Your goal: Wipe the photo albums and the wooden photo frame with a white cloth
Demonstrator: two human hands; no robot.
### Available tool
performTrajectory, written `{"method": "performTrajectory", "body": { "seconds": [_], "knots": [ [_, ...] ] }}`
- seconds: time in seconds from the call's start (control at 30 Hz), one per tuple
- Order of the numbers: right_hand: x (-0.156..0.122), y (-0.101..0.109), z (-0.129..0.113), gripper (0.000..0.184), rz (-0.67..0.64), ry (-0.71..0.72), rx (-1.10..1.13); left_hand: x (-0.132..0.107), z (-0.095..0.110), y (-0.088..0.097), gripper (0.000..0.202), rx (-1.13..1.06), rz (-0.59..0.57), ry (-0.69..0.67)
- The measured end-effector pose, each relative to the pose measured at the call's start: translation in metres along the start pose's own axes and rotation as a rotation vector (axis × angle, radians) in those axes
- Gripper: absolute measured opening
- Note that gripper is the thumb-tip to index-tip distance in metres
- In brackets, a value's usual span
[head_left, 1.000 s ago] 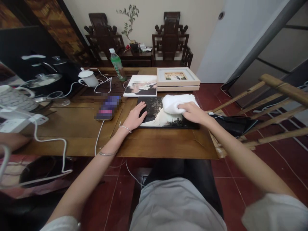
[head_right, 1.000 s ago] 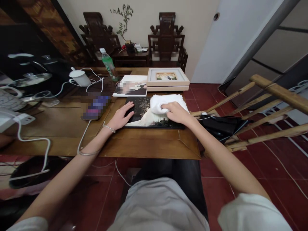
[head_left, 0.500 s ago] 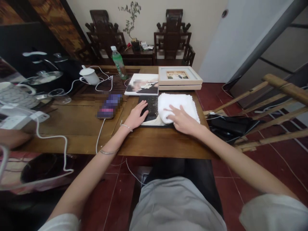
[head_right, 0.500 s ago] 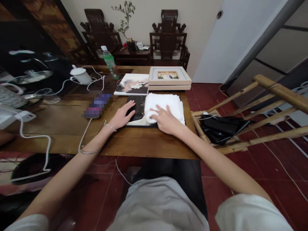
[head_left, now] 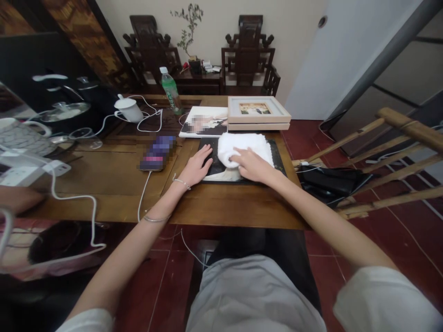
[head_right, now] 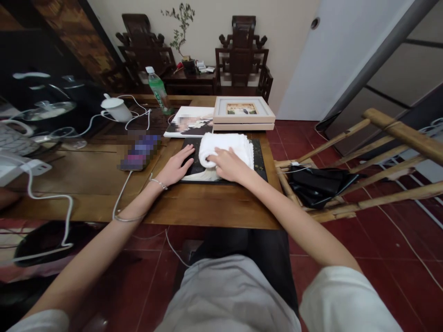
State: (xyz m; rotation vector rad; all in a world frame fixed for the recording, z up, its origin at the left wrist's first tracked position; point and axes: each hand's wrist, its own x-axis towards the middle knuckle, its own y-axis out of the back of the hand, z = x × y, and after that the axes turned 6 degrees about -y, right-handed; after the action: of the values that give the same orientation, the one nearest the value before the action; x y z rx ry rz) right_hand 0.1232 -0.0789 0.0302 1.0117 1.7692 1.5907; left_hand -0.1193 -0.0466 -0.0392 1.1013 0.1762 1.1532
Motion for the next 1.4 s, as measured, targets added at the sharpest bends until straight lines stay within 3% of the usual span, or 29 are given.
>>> {"method": "performTrajectory", "body": {
  "seconds": [0.17, 0.3, 0.43, 0.53, 0.63, 0.73, 0.8, 0.87, 0.97, 1.03, 1.13, 1.2, 1.3, 1.4],
  "knots": [
    [0.048, -0.013, 0.008, 0.059, 0.058, -0.092, -0.049, 0.001, -0.005, -0.002, 0.059, -0.058, 0.011, 0.004],
    [0.049, -0.020, -0.016, 0.063, 0.017, -0.020, -0.066, 0.001, 0.001, 0.001, 0.065, -0.128, 0.135, 0.046],
    [0.018, -0.016, -0.043, 0.054, -0.044, 0.261, -0.010, 0.001, 0.010, 0.006, 0.067, -0.195, 0.331, 0.043],
    [-0.017, -0.008, -0.046, 0.054, -0.083, 0.378, 0.072, 0.000, 0.012, 0.007, 0.067, -0.149, 0.331, 0.000],
    [-0.053, -0.001, -0.027, 0.056, -0.071, 0.341, 0.133, -0.001, 0.010, 0.004, 0.064, -0.065, 0.199, -0.018],
    [-0.083, 0.000, 0.002, 0.055, -0.007, 0.179, 0.130, -0.001, 0.008, 0.002, 0.059, -0.012, 0.071, -0.005],
    [-0.096, -0.001, 0.018, 0.052, 0.044, 0.050, 0.094, -0.001, 0.009, 0.002, 0.056, -0.020, 0.068, -0.014],
    [-0.100, -0.003, 0.025, 0.048, 0.072, -0.042, 0.050, 0.000, 0.012, 0.004, 0.053, -0.067, 0.139, -0.036],
    [-0.090, -0.007, 0.018, 0.039, 0.078, -0.116, 0.004, 0.000, 0.019, 0.007, 0.050, -0.214, 0.324, -0.005],
    [-0.075, -0.010, 0.002, 0.032, 0.067, -0.124, -0.001, 0.000, 0.022, 0.009, 0.049, -0.303, 0.448, 0.060],
    [-0.046, -0.017, -0.032, 0.042, 0.048, -0.041, -0.019, -0.002, 0.025, 0.013, 0.052, -0.351, 0.598, 0.130],
    [-0.028, -0.021, -0.056, 0.039, 0.083, 0.019, -0.063, -0.004, 0.026, 0.016, 0.054, -0.358, 0.679, 0.149],
    [-0.008, -0.023, -0.083, 0.034, 0.166, 0.017, -0.126, -0.006, 0.026, 0.021, 0.053, -0.409, 0.776, 0.125],
    [-0.001, -0.021, -0.089, 0.031, 0.231, -0.002, -0.152, -0.003, 0.025, 0.022, 0.047, -0.587, 0.893, 0.035]
  ]
}}
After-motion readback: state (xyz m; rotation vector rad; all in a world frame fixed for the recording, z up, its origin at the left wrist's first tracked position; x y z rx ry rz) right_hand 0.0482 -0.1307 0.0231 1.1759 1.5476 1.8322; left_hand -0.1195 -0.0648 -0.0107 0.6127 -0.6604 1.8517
